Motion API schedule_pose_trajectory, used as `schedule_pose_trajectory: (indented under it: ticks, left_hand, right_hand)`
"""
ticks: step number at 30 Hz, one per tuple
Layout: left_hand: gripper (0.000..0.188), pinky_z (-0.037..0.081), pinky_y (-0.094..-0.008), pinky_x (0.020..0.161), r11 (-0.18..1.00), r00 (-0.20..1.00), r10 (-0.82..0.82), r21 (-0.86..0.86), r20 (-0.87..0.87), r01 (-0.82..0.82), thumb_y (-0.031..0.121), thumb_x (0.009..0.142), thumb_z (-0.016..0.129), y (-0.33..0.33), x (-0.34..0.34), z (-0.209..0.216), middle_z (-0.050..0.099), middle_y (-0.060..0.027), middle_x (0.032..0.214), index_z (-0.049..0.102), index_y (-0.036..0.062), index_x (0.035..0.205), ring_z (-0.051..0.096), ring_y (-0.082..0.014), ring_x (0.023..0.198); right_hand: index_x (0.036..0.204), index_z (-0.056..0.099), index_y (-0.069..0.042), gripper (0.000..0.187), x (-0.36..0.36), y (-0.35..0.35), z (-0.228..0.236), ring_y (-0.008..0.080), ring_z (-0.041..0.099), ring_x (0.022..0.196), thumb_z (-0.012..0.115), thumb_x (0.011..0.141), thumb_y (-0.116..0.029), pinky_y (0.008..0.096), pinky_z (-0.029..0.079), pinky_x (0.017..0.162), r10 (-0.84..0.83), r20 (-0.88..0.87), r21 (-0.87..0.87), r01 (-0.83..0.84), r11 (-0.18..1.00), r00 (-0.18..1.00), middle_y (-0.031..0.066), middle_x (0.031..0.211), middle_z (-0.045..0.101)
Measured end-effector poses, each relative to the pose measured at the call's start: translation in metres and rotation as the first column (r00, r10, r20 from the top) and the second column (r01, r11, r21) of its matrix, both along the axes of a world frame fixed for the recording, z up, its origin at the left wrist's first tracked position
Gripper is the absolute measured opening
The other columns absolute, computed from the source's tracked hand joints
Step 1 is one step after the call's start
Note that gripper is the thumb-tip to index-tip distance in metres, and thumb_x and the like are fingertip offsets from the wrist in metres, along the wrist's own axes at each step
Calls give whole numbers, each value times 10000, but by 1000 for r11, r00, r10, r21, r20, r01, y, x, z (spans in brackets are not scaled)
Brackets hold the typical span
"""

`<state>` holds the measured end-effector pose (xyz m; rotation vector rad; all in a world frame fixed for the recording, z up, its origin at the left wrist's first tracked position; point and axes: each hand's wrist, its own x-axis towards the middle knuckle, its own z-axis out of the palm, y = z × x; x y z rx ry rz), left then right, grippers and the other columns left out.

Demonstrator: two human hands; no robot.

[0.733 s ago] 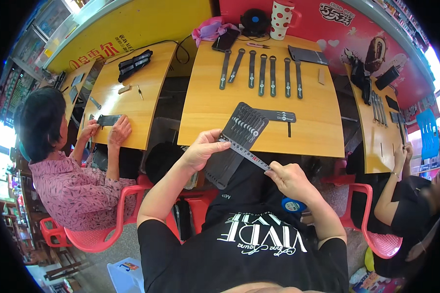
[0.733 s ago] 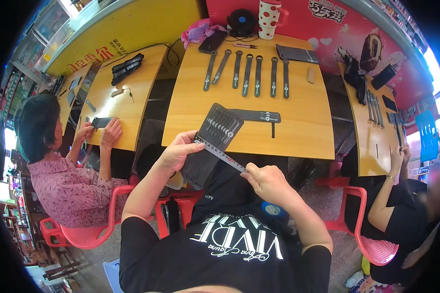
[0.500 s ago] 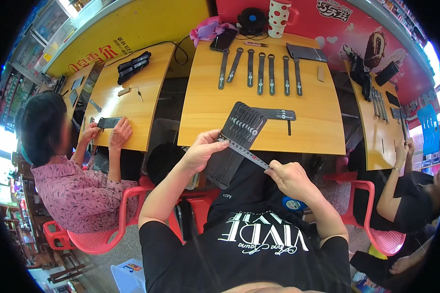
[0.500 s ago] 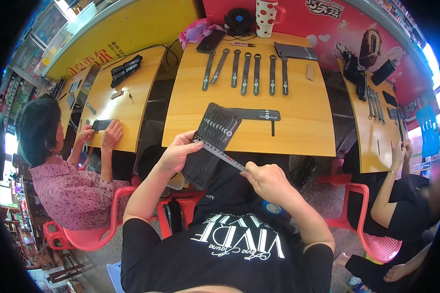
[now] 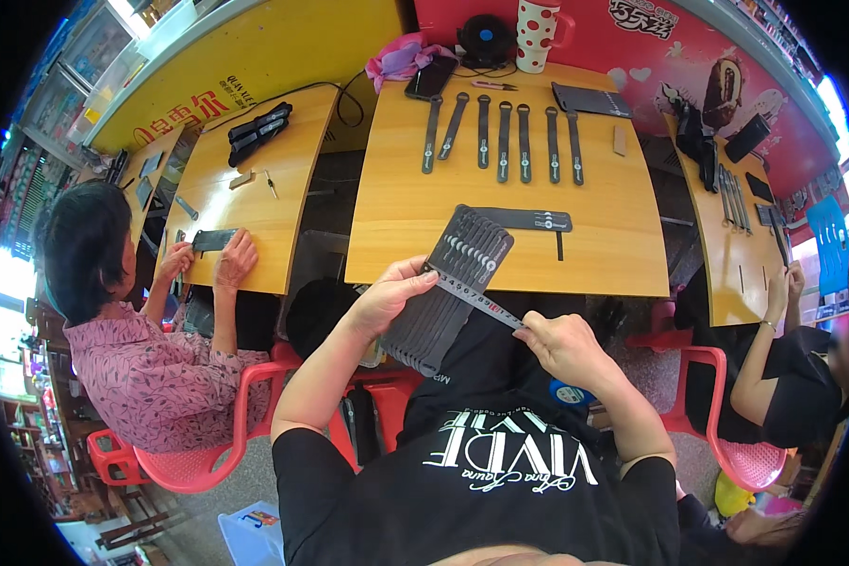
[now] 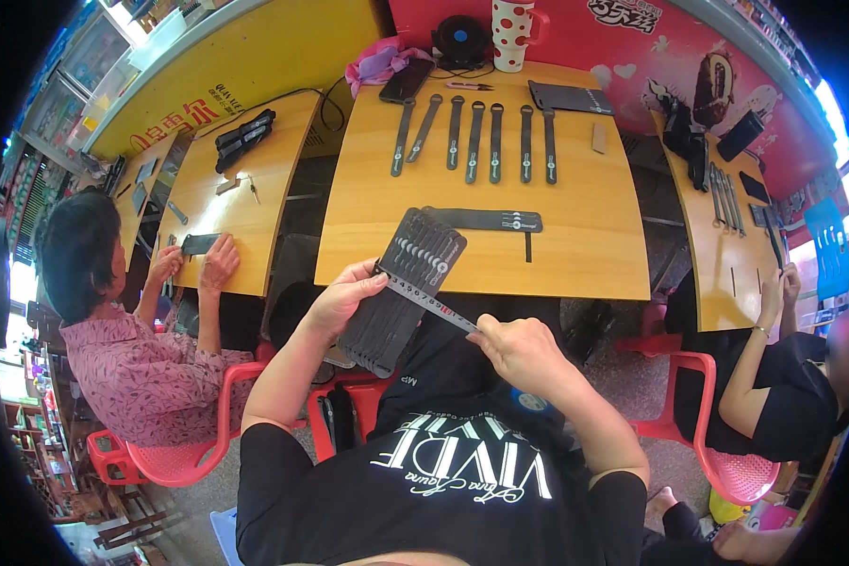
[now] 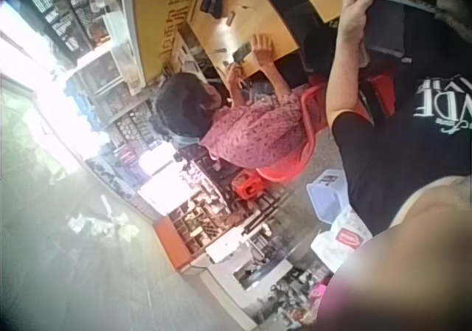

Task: Measuring and inspecting multiple black leather straps with metallic hardware using a measuring tape.

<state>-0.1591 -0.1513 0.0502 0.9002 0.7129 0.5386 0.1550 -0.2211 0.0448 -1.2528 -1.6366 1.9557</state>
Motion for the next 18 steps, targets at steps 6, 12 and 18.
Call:
schedule_pose_trajectory:
  ticks: [6, 12, 18]
  left_hand:
    - [339, 478, -264, 899, 995, 994, 101, 20, 47, -102, -90, 795, 562, -1, 1, -9, 656, -85, 1049, 591, -32, 1128, 623, -140, 975]
    - [317, 468, -271, 926, 976, 971, 217, -5, 100, -218, -10, 814, 657, -11, 7, -1, 653, -74, 1070, 604, -35, 1126, 619, -134, 989]
    - [318, 500, -274, 888, 929, 928, 364, 34, 84, -368, 93, 862, 713, -20, -13, 18, 682, -69, 1030, 619, -29, 1141, 645, -124, 938]
  right_hand:
    - [862, 552, -22, 261, -7, 5, 2, 98, 457, 444, 446, 1023, -199, 267, 369, 442, -2, 61, 266, -15, 964, 998, 31, 520, 513]
    - [801, 472, -28, 252, -15, 10, 9, 410, 518, 557, 569, 958, -199, 424, 406, 509, -27, 217, 486, -84, 870, 976, 216, 596, 494]
    - [803, 481, -35, 246, -40, 26, 23, 404, 552, 569, 593, 937, -207, 455, 401, 496, 21, 225, 729, -183, 659, 974, 197, 578, 515]
